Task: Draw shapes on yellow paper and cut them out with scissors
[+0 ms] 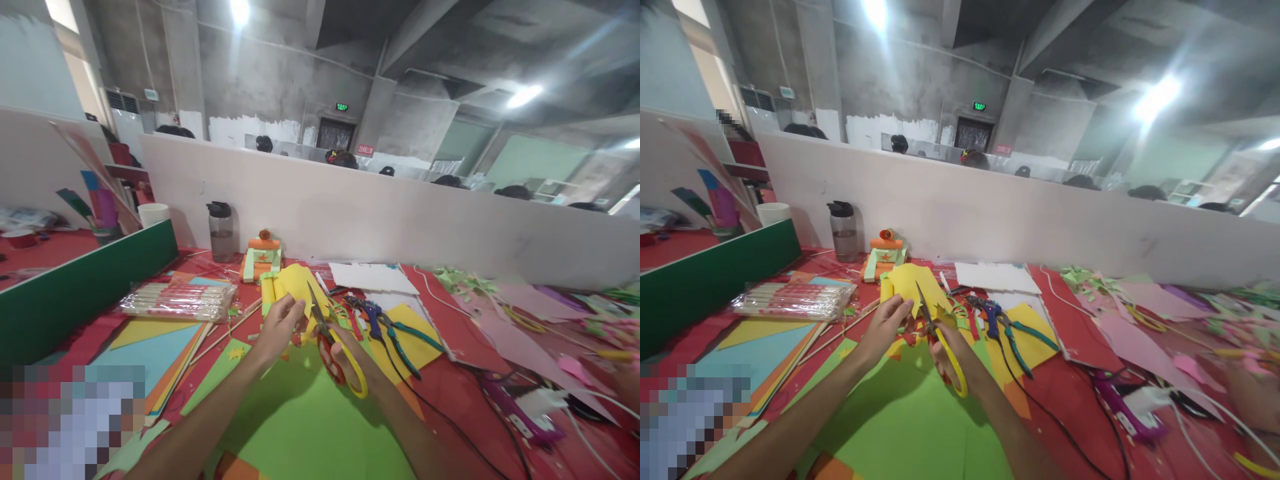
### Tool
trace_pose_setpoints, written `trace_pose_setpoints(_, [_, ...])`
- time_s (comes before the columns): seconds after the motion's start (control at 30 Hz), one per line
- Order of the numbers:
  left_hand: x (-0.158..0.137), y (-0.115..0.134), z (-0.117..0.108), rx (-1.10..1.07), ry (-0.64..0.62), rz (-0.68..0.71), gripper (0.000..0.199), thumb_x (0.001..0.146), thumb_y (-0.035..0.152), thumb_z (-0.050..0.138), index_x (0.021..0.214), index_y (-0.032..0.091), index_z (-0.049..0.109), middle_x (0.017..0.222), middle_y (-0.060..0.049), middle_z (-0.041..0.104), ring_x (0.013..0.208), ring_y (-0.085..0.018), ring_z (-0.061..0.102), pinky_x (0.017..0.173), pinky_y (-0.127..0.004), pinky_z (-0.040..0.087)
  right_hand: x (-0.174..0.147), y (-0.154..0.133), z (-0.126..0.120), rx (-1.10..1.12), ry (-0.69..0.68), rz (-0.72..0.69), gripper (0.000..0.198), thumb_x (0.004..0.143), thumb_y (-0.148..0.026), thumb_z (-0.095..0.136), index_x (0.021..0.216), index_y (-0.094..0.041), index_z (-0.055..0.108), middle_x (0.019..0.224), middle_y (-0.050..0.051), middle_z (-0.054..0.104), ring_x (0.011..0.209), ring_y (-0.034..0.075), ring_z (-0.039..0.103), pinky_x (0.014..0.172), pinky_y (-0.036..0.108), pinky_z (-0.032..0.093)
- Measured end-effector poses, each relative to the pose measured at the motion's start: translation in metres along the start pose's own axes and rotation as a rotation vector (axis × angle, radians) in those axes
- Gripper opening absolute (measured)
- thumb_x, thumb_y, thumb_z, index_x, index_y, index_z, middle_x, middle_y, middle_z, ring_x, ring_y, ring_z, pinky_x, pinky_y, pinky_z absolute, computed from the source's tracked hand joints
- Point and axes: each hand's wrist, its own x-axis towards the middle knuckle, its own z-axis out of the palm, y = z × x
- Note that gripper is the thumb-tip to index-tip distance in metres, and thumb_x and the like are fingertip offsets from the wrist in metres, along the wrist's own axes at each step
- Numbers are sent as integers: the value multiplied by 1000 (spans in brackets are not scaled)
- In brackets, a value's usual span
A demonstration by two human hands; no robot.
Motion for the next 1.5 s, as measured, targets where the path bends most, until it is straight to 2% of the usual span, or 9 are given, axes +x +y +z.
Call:
trace_pose_setpoints(0.33, [-1,5,0,48,-6,15,38,95,49,51,71,20,46,60,4,53,58,-12,53,59,-24,40,3,5,-1,26,50,52,72,76,-84,54,111,-21,54,56,-9,40,35,5,31,33,18,29])
trace_pose_setpoints(0.5, [-1,7,1,8,65,40,37,92,50,55,73,21,44,62,6,47,57,-10,50,57,-22,39,-1,-9,1,31,14,56,68,78,-80,56,113,-22,56,59,-7,43,37,7,34,35,20,31])
trace_pose_setpoints(0.67, [1,11,-4,-42,194,21,39,88,54,58,74,21,42,62,7,45,55,-10,52,54,-21,40,-10,-30,-3,16,-65,105,57,86,-74,52,113,-24,59,60,-7,43,39,8,35,37,21,34])
trace_pose_setpoints(0.83, [8,10,-12,-110,271,35,37,85,53,64,82,21,46,67,8,47,55,-9,56,54,-21,43,-27,-47,-22,51,-204,213,56,83,-74,58,106,-23,66,65,-2,49,44,10,36,40,24,30])
trace_pose_setpoints(1.0, [9,8,-15,-122,220,48,33,85,50,66,93,22,51,72,7,53,58,-8,58,55,-20,45,-39,-46,-41,84,-270,166,71,74,-83,57,107,-21,67,64,-2,48,45,9,32,41,24,29])
trace_pose_setpoints(1.17, [6,14,-14,-259,65,8,36,80,50,73,92,21,57,76,5,53,57,-7,55,54,-19,44,-37,-30,-53,126,-110,56,87,62,-97,48,102,-21,63,60,-3,49,42,10,34,41,24,30])
trace_pose_setpoints(1.3, [1,23,-17,-423,10,-103,41,69,49,83,86,20,59,70,6,51,51,-4,46,47,-17,39,-35,-19,-58,235,15,-49,89,54,-102,44,91,-22,57,47,-8,39,32,8,27,34,21,24])
trace_pose_setpoints(1.4, [-3,27,-20,-370,-32,-163,39,70,52,81,81,20,61,59,7,43,47,-4,38,45,-16,36,-28,-19,-57,235,161,-140,81,61,-98,46,92,-24,55,46,-8,39,32,8,28,35,21,25])
trace_pose_setpoints(1.5, [-2,26,-21,-231,-144,-153,37,74,53,77,79,19,64,58,6,42,47,-5,39,45,-17,36,-15,-16,-56,156,313,-155,67,75,-86,52,102,-24,55,59,-4,50,40,11,39,40,23,33])
